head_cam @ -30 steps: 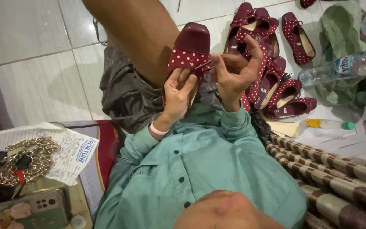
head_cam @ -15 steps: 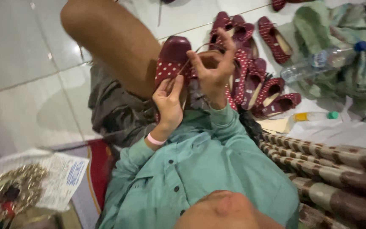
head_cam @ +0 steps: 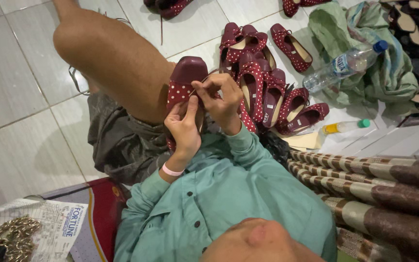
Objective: The person sits on a tiled floor surrounded by maroon polka-dot shoes and attaches a maroon ribbon bow to the toe of a shoe. They thread the ribbon through the shoe, tie a knot, and adjust the bow to secure it.
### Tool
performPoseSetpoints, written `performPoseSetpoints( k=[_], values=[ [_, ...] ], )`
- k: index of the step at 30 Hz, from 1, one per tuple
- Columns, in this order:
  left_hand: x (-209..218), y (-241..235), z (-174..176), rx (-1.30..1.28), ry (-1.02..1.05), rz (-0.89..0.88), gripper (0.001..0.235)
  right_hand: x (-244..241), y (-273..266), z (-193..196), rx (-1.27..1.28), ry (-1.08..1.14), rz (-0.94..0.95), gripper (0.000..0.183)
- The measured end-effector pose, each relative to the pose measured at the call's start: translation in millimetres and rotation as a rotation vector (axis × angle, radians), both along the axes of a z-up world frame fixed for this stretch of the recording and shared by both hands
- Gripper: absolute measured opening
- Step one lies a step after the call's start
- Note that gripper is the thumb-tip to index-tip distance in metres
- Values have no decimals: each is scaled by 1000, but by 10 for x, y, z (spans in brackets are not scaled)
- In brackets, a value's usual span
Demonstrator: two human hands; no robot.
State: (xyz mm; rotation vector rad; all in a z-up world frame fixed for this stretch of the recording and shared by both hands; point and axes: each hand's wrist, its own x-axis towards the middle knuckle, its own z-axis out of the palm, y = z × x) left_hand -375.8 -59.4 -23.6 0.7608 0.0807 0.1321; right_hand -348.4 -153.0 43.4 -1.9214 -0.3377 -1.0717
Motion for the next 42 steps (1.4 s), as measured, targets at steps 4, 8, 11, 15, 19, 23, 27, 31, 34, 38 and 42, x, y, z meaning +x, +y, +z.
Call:
performPoseSetpoints(
  k=[4,8,11,15,19,23,27,31,34,38,42],
  values=[
    [7,-21,108,-73,15,36,12,-30,24,-95,8,-36,-21,30],
    [11,4,185,-140,45,17,13,-87,79,-226,256,152,82,33],
    [4,6,191,-169,47,0,12,-143,97,-280,362,216,138,36],
    [-11,9,149,-141,58,-23,14,-209,62,-284,273,222,50,56],
    [-96,52,79,-135,18,-17,13,-211,19,-295,284,192,161,57],
    [-199,64,-8,-46,-45,56,11,-217,47,-336,236,28,238,44],
    [-218,92,-62,-94,-69,100,7,-255,21,-301,125,141,313,31],
    [-196,173,-14,147,-131,246,9,-217,-3,-140,-40,72,390,32],
    [-190,211,2,231,-197,272,14,-188,30,-22,-100,37,407,32],
    [-93,210,-120,-77,-138,74,22,-132,93,67,-136,38,247,21],
    [-96,128,-369,-342,-224,-71,22,-215,58,125,-158,103,151,14]
  ],
)
